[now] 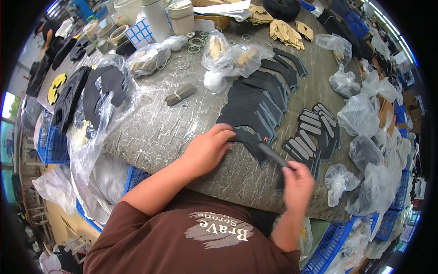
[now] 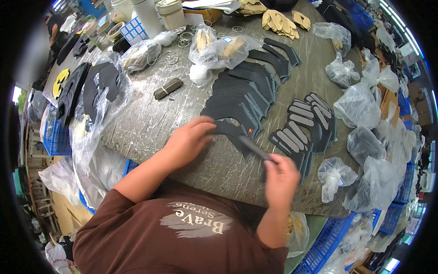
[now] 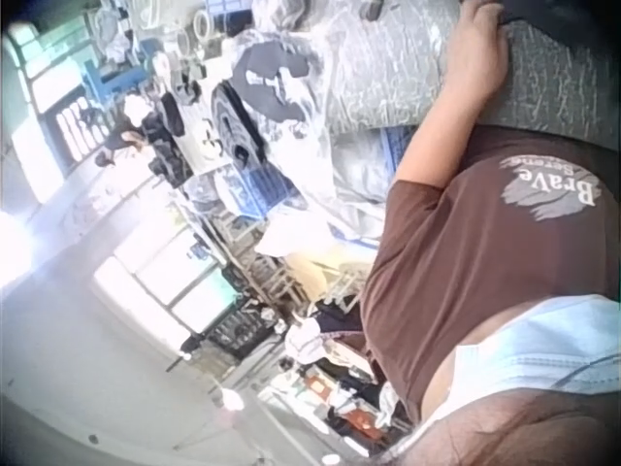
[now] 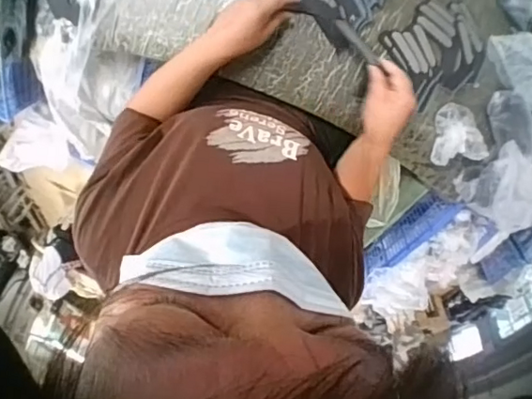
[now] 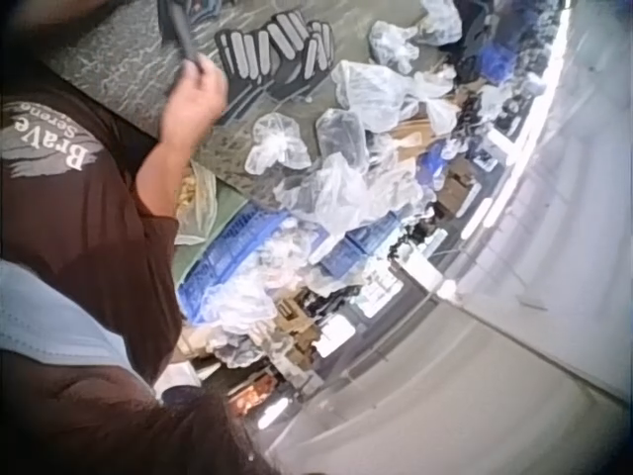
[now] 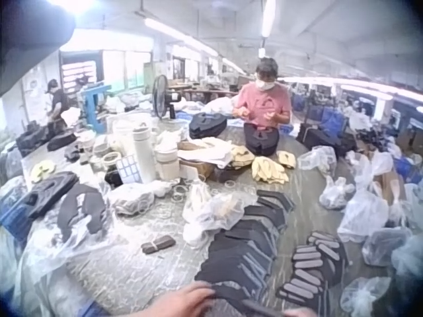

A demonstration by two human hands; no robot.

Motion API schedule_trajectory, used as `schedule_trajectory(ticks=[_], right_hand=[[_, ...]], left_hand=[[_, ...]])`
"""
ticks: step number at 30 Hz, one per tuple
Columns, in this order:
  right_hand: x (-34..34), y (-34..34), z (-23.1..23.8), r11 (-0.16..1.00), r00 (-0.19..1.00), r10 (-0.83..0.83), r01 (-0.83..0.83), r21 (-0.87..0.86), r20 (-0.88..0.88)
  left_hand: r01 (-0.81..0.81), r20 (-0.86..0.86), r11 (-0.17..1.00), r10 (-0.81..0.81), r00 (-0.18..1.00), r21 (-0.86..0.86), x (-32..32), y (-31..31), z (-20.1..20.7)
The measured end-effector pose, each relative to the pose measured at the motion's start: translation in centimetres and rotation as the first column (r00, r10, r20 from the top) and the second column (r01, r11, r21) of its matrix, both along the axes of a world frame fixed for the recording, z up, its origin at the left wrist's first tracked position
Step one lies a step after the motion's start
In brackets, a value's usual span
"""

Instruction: Sort and arrange precut shoe upper components on a production table.

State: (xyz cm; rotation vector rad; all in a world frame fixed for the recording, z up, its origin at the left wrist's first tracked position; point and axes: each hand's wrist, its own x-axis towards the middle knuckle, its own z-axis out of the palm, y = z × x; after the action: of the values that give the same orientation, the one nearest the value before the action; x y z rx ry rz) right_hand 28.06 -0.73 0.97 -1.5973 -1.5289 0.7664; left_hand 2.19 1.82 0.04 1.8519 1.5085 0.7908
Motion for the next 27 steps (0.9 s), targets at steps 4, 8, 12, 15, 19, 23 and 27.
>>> schedule_trajectory(ticks=[4,8,12,15,19,23,27], right_hand=[[3.8,1.3,0.8,0.962,0.867,-0.273,0.235,0.141,0.416],[1.5,-0.2,0.4,0.987,0.960,-0.016,-0.030,0.161,0.279],[-4.3,-1.5,-1.2,0.959,0.962,0.272,-0.274,0.074,0.039],[-7.6,-1.9,-1.0,0.886,0.867,0.450,-0.463,-0.010,-0.215],[-9.9,-1.6,-0.6,0.813,0.761,0.534,-0.582,-0.023,-0.368],[-9.8,-1.8,-0.2,0.786,0.715,0.499,-0.611,-0.092,-0.489],[-9.4,-2.1,-0.9,0.803,0.725,0.459,-0.586,-0.111,-0.513]], left_hand=[[0.071,-0.297,0.988,-0.028,0.954,0.135,-0.1,0.3,-2.3],[0.154,-0.251,0.974,-0.109,0.962,0.168,-0.9,-1.6,-1.5],[0.182,-0.223,0.969,-0.142,0.964,0.170,-2.3,-3.9,-1.3],[0.134,0.178,0.991,-0.127,0.976,-0.026,-2.0,-4.7,0.5],[0.314,-0.007,0.920,-0.321,0.947,0.235,-0.4,-4.9,-0.3],[0.355,0.002,0.917,-0.361,0.932,0.184,-0.3,-5.0,-0.6],[0.345,0.020,0.913,-0.357,0.934,0.219,-0.3,-4.8,-1.0]])
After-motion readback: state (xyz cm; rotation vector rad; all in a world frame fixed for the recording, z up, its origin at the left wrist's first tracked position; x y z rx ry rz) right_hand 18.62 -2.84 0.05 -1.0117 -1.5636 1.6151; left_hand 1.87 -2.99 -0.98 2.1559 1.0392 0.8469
